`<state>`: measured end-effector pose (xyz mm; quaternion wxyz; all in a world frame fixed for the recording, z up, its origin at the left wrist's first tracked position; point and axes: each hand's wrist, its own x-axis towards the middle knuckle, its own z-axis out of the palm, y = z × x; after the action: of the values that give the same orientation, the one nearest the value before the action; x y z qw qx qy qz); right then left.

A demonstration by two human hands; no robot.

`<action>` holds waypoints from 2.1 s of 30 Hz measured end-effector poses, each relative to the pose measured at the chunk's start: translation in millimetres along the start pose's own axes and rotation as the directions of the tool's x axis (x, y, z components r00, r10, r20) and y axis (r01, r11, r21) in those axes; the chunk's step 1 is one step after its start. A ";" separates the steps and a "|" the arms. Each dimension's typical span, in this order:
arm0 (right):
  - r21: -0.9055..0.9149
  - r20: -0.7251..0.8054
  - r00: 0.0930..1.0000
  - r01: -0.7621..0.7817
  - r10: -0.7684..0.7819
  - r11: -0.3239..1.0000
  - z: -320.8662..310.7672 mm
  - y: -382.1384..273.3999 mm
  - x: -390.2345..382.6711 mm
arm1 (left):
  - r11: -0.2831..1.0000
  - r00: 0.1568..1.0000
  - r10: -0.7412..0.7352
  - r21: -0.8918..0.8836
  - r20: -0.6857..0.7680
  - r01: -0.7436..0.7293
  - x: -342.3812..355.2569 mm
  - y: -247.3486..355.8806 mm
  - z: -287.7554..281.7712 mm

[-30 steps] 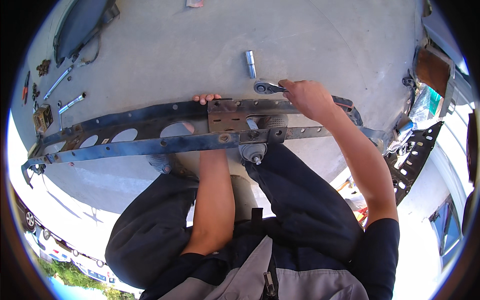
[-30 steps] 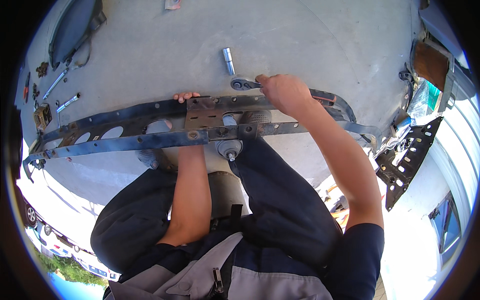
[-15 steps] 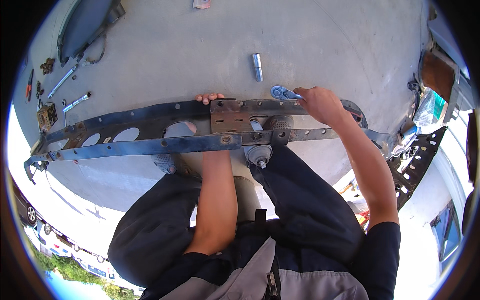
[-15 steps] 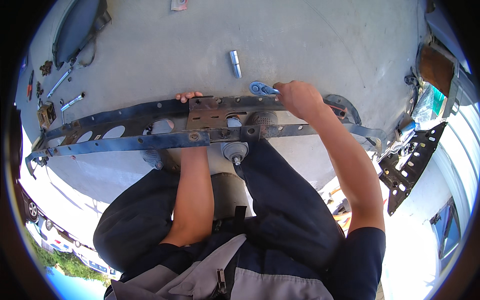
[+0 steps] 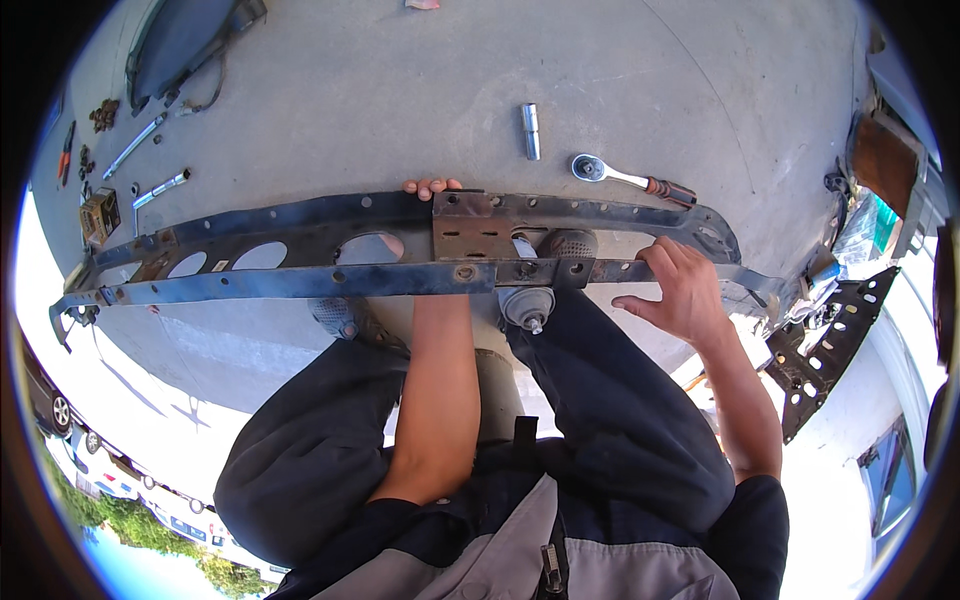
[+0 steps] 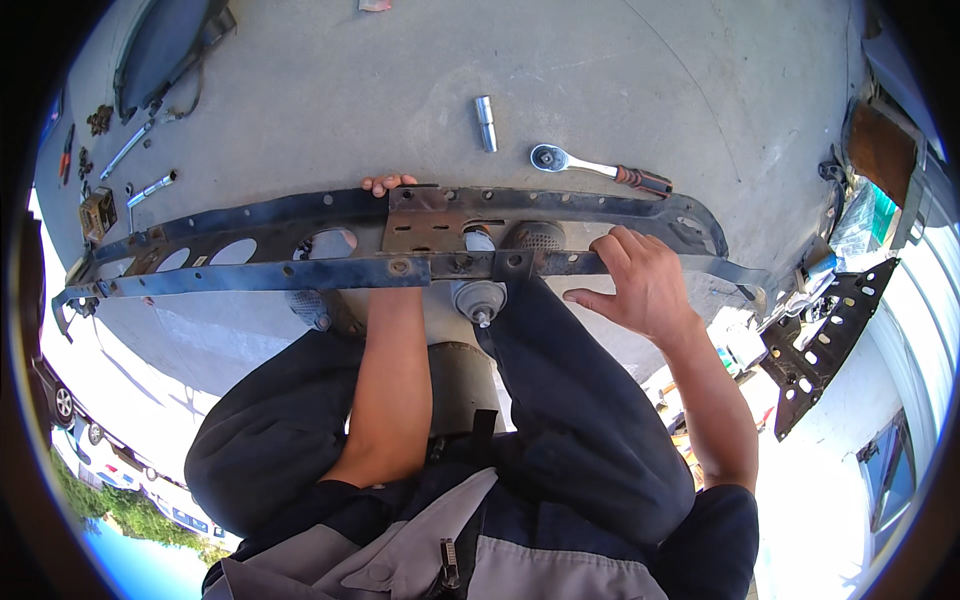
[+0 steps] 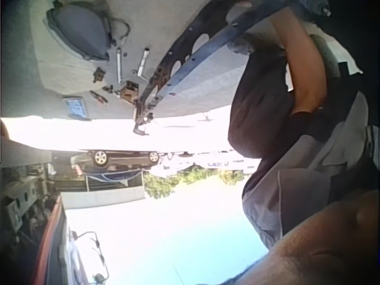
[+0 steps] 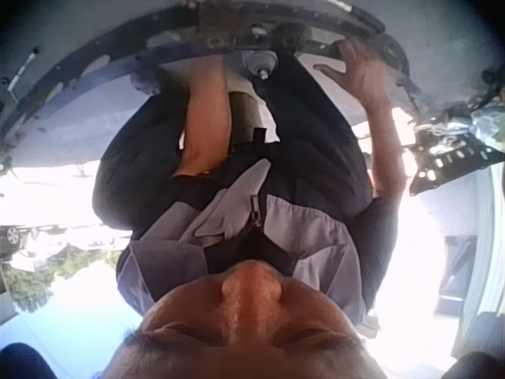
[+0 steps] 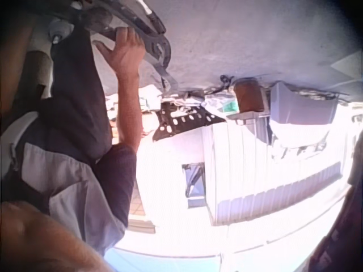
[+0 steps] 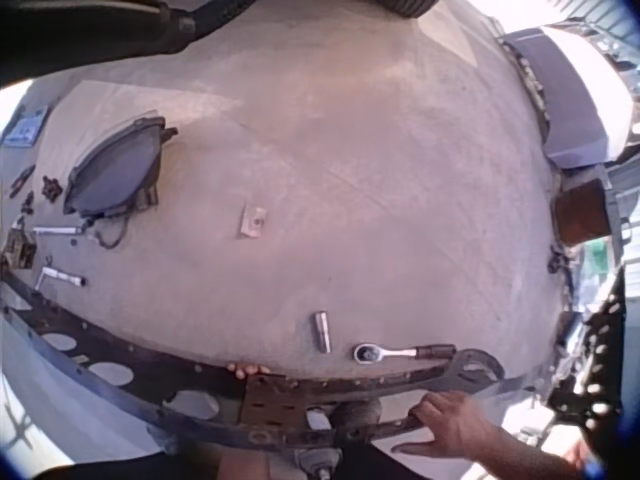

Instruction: The person aligns two metal bracket components on the ground and fastens them together using a ratchet, a socket, and a wrench with several bolts.

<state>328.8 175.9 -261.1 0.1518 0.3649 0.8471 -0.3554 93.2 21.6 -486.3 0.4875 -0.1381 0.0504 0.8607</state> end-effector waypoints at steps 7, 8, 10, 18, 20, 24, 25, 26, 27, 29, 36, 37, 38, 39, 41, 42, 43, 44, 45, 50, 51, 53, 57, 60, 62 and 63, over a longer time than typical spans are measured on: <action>-0.172 -0.080 0.994 0.058 -0.072 0.983 15.1 8.0 -4.6 | 0.999 0.979 -0.027 -0.022 0.202 0.033 3.3 7.3 -27.0; -0.184 -0.071 0.994 0.070 -0.085 0.980 12.9 10.1 -2.6 | 0.999 0.976 -0.035 -0.022 0.215 0.041 4.6 8.5 -30.1; -0.179 -0.056 0.993 0.088 -0.100 0.980 -0.9 10.4 6.1 | 0.999 0.978 -0.047 -0.008 0.205 0.050 10.9 9.6 -27.4; -0.233 -0.104 0.995 -0.022 -0.003 0.972 -10.5 -9.3 -1.9 | 0.999 0.988 0.014 -0.036 0.157 -0.008 18.7 -5.2 0.3; -0.204 -0.082 0.996 -0.058 0.042 0.977 -4.3 -11.1 -8.1 | 1.000 0.997 0.010 0.016 0.074 -0.011 10.9 -12.2 21.9; -0.166 -0.017 1.000 -0.013 0.010 0.986 -3.1 -1.6 -8.5 | 0.999 0.999 -0.032 -0.014 0.005 0.032 3.0 -4.2 18.6; -0.179 -0.006 1.000 0.000 -0.001 0.984 -7.0 2.0 -2.7 | 0.998 0.999 -0.045 -0.035 0.007 0.046 2.3 -0.3 13.0; -0.191 0.004 1.000 0.012 -0.012 0.981 -8.8 4.7 0.8 | 0.997 0.998 -0.055 -0.047 0.020 0.056 3.4 2.5 6.8; -0.224 -0.012 0.999 0.029 -0.033 0.974 -7.0 5.8 0.2 | 0.996 0.998 -0.068 -0.053 0.018 0.069 -2.4 8.3 3.4; -0.261 -0.038 0.998 0.039 -0.051 0.964 -12.5 15.2 -3.3 | 0.996 0.996 -0.079 -0.049 0.035 0.081 -6.4 11.9 1.9; -0.231 -0.023 0.996 0.077 -0.085 0.970 -25.5 18.8 -1.9 | 0.998 0.995 -0.034 -0.053 0.098 0.039 -2.5 5.5 -4.7; -0.220 -0.010 0.997 0.077 -0.082 0.972 -23.6 18.3 -4.0 | 0.998 0.994 -0.018 -0.053 0.104 0.023 -3.0 3.5 -3.7; -0.208 -0.016 0.997 0.077 -0.082 0.975 -22.1 17.5 -4.6 | 0.999 0.993 -0.013 -0.038 0.118 0.018 -2.3 2.2 -2.8; -0.196 -0.021 0.996 0.077 -0.083 0.978 -21.0 16.5 -4.7 | 1.000 0.994 -0.017 -0.022 0.105 0.020 -1.6 4.5 -1.3; -0.178 -0.029 0.995 0.086 -0.093 0.980 -19.3 18.1 -6.1 | 0.999 0.998 -0.036 0.006 0.048 0.035 -2.8 8.2 -0.6; -0.170 -0.032 0.994 0.097 -0.104 0.981 -17.3 19.4 -6.4 | 0.999 0.999 -0.047 0.019 0.010 0.047 -4.1 10.2 0.0; -0.164 -0.037 0.993 0.103 -0.110 0.981 -16.2 21.3 -6.5 | 0.998 0.998 -0.061 0.029 -0.031 0.062 -2.7 9.6 5.7; -0.162 -0.031 0.993 0.107 -0.113 0.981 -15.4 23.4 -6.6 | 0.996 0.995 -0.075 0.038 -0.068 0.077 -4.4 9.2 12.6; -0.161 -0.024 0.993 0.111 -0.116 0.981 -14.8 25.7 -6.5 | 0.995 0.992 -0.080 0.044 -0.095 0.084 -4.5 7.7 18.6; -0.217 -0.016 0.989 0.141 -0.148 0.966 -27.5 32.9 11.6 | 0.996 0.984 -0.070 0.048 -0.166 0.079 -7.0 7.1 27.8; -0.218 -0.015 0.988 0.145 -0.152 0.965 -31.9 32.2 17.0 | 0.996 0.983 -0.071 0.039 -0.169 0.079 -7.3 7.7 26.3; -0.252 0.029 0.990 0.140 -0.137 0.957 -45.9 26.6 26.8 | 0.995 0.989 -0.058 0.074 -0.135 0.069 -6.4 7.4 31.4; -0.237 0.032 0.992 0.126 -0.122 0.963 -40.7 10.1 24.3 | 0.997 0.989 -0.074 0.008 -0.126 0.076 -6.8 -0.5 24.0; -0.181 0.029 0.993 0.118 -0.115 0.976 -29.4 0.3 21.3 | 0.999 0.990 -0.041 -0.007 -0.134 0.040 -7.4 -2.2 31.0; -0.164 0.047 0.995 0.095 -0.088 0.982 -25.0 -1.1 15.3 | 0.996 0.995 -0.001 0.090 -0.097 0.010 -6.2 0.2 25.1; -0.157 0.052 0.994 0.099 -0.091 0.983 -23.0 -2.7 15.6 | 0.994 0.996 0.011 0.113 -0.089 0.000 -8.3 2.1 23.3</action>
<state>316.1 199.1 -251.7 0.1824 0.3026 0.8856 -0.3016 91.1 18.8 -461.7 0.4894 -0.1486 0.1212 0.8507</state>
